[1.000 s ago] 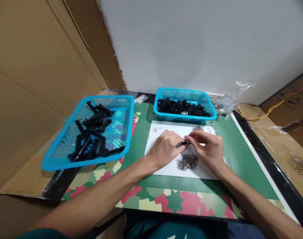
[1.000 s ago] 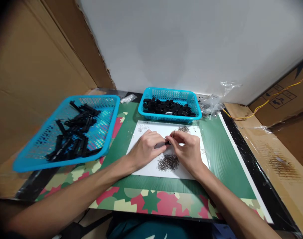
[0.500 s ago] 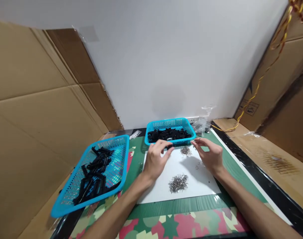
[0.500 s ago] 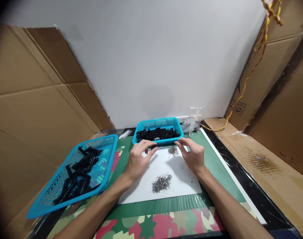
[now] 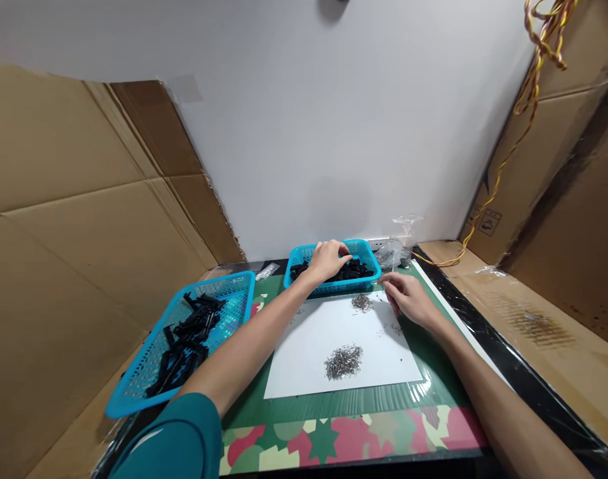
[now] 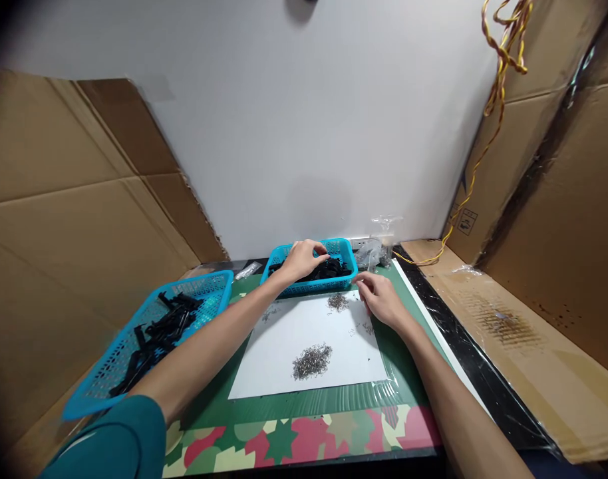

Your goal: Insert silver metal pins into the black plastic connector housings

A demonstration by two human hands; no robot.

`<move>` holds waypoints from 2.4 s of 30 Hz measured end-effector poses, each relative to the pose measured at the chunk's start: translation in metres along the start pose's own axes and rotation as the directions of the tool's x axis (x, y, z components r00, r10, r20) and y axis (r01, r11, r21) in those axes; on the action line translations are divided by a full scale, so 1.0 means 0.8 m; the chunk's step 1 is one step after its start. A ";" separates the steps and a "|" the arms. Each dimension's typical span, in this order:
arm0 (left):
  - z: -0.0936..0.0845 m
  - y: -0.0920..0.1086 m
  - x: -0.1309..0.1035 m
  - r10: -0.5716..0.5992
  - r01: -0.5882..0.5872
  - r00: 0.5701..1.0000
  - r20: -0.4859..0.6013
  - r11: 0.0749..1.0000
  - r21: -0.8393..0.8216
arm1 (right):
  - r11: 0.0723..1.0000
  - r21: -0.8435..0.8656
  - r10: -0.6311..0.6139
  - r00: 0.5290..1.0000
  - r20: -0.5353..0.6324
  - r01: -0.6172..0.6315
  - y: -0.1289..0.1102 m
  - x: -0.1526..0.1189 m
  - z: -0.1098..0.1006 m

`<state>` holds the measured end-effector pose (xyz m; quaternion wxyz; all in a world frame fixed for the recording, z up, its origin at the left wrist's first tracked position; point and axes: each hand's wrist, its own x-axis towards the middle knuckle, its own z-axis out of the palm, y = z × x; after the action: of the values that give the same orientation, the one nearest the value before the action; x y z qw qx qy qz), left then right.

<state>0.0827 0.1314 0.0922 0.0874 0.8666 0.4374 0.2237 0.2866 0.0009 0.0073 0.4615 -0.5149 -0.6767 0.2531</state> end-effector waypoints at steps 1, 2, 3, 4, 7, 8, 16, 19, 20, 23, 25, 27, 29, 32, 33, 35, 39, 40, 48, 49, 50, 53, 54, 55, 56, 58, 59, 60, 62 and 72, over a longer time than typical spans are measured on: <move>0.001 0.000 -0.001 0.009 -0.009 1.000 0.024 1.000 0.004 | 1.000 -0.008 0.007 0.993 0.117 -0.006 -0.001 -0.001 -0.003; 0.002 0.000 -0.003 0.018 -0.018 0.999 0.046 1.000 0.006 | 1.000 -0.021 0.010 0.978 0.210 -0.005 -0.002 -0.002 -0.006; 0.002 -0.001 -0.004 0.029 -0.029 0.997 0.067 1.000 0.005 | 0.999 -0.032 0.012 0.961 0.275 -0.003 -0.003 -0.003 -0.009; 0.002 -0.001 -0.006 0.040 -0.040 0.996 0.082 0.999 0.004 | 0.999 -0.036 0.015 0.947 0.321 -0.003 -0.005 -0.004 -0.011; -0.002 -0.005 -0.015 0.057 -0.058 0.995 0.079 0.998 0.007 | 1.000 -0.023 0.025 0.901 0.433 -0.017 -0.008 -0.007 -0.017; -0.005 -0.007 -0.020 0.056 -0.057 0.996 0.063 0.998 0.010 | 1.000 -0.017 0.028 0.882 0.470 -0.023 -0.008 -0.008 -0.018; -0.087 -0.066 -0.092 -0.078 0.084 0.995 -0.057 0.991 0.103 | 0.995 -0.038 0.095 0.798 0.595 -0.091 0.007 -0.008 -0.014; -0.139 -0.105 -0.128 -0.198 0.207 0.978 -0.068 0.959 0.192 | 0.996 -0.046 0.090 0.781 0.618 -0.077 0.006 -0.011 -0.011; -0.158 -0.119 -0.140 -0.241 0.249 0.968 -0.066 0.941 0.227 | 0.996 -0.054 0.084 0.778 0.622 -0.065 0.005 -0.012 -0.010; -0.208 -0.157 -0.173 -0.366 0.349 0.930 -0.008 0.879 0.326 | 0.997 -0.072 0.070 0.782 0.619 -0.032 0.005 -0.017 -0.010; -0.233 -0.176 -0.192 -0.447 0.395 0.893 0.058 0.839 0.374 | 0.995 -0.088 0.094 0.813 0.574 -0.052 0.007 -0.020 -0.010; -0.245 -0.190 -0.209 -0.511 0.422 0.849 0.134 0.808 0.410 | 0.995 -0.079 0.096 0.856 0.508 -0.065 0.009 -0.021 -0.011; -0.246 -0.199 -0.223 -0.553 0.431 0.809 0.198 0.788 0.441 | 0.996 -0.040 0.085 0.896 0.435 -0.076 0.007 -0.023 -0.012; -0.228 -0.207 -0.241 -0.586 0.429 0.777 0.232 0.761 0.487 | 0.988 0.065 0.099 0.907 0.409 -0.137 -0.002 -0.025 -0.012; -0.220 -0.208 -0.245 -0.591 0.425 0.774 0.229 0.752 0.504 | 0.980 0.105 0.109 0.902 0.419 -0.167 -0.005 -0.025 -0.011; -0.204 -0.211 -0.251 -0.591 0.412 0.779 0.210 0.735 0.539 | 0.965 0.167 0.113 0.894 0.433 -0.203 -0.010 -0.026 -0.009; -0.180 -0.217 -0.251 -0.573 0.385 0.804 0.155 0.703 0.598 | 0.960 0.222 0.064 0.903 0.425 -0.173 -0.010 -0.027 -0.004; -0.177 -0.218 -0.249 -0.571 0.382 0.807 0.151 0.700 0.604 | 0.960 0.232 0.049 0.908 0.417 -0.158 -0.010 -0.026 -0.003; -0.182 -0.223 -0.251 -0.539 0.385 0.825 0.169 0.756 0.530 | 0.907 0.387 0.095 0.976 0.195 -0.165 -0.029 -0.023 0.013; -0.187 -0.222 -0.254 -0.530 0.389 0.832 0.163 0.767 0.511 | 0.891 0.418 0.119 0.979 0.164 -0.178 -0.030 -0.023 0.017; -0.192 -0.221 -0.256 -0.518 0.390 0.841 0.155 0.780 0.490 | 0.873 0.450 0.139 0.980 0.145 -0.190 -0.030 -0.023 0.020; -0.207 -0.212 -0.261 -0.486 0.388 0.863 0.139 0.813 0.435 | 0.813 0.538 0.168 0.975 0.145 -0.220 -0.030 -0.022 0.029; -0.212 -0.207 -0.260 -0.479 0.397 0.870 0.117 0.821 0.409 | 0.791 0.568 0.175 0.973 0.149 -0.229 -0.030 -0.022 0.032; -0.215 -0.201 -0.259 -0.468 0.410 0.880 0.079 0.833 0.371 | 0.766 0.597 0.183 0.971 0.152 -0.238 -0.031 -0.022 0.035; -0.217 -0.193 -0.256 -0.452 0.422 0.891 0.026 0.850 0.314 | 0.741 0.624 0.191 0.969 0.155 -0.246 -0.032 -0.022 0.037; -0.215 -0.171 -0.247 -0.400 0.409 0.912 -0.088 0.903 0.130 | 0.693 0.671 0.208 0.965 0.161 -0.262 -0.037 -0.023 0.042; -0.210 -0.156 -0.242 -0.374 0.378 0.920 -0.121 0.926 0.013 | 0.670 0.691 0.217 0.962 0.164 -0.270 -0.041 -0.023 0.044; -0.202 -0.140 -0.236 -0.350 0.335 0.929 -0.119 0.934 -0.126 | 0.648 0.709 0.227 0.959 0.168 -0.277 -0.046 -0.023 0.046; -0.176 -0.104 -0.223 -0.299 0.240 0.952 -0.066 0.863 -0.444 | 0.607 0.738 0.245 0.953 0.178 -0.294 -0.055 -0.025 0.049; 0.030 0.021 -0.199 -0.126 0.320 0.945 0.301 0.185 -0.929 | 0.596 0.753 0.255 0.955 0.152 -0.279 -0.051 -0.025 0.065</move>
<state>0.0238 -0.0041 0.0270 0.6724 0.5629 0.3152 0.3628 0.2225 -0.0243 0.0100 0.5831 -0.3618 -0.4264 0.5893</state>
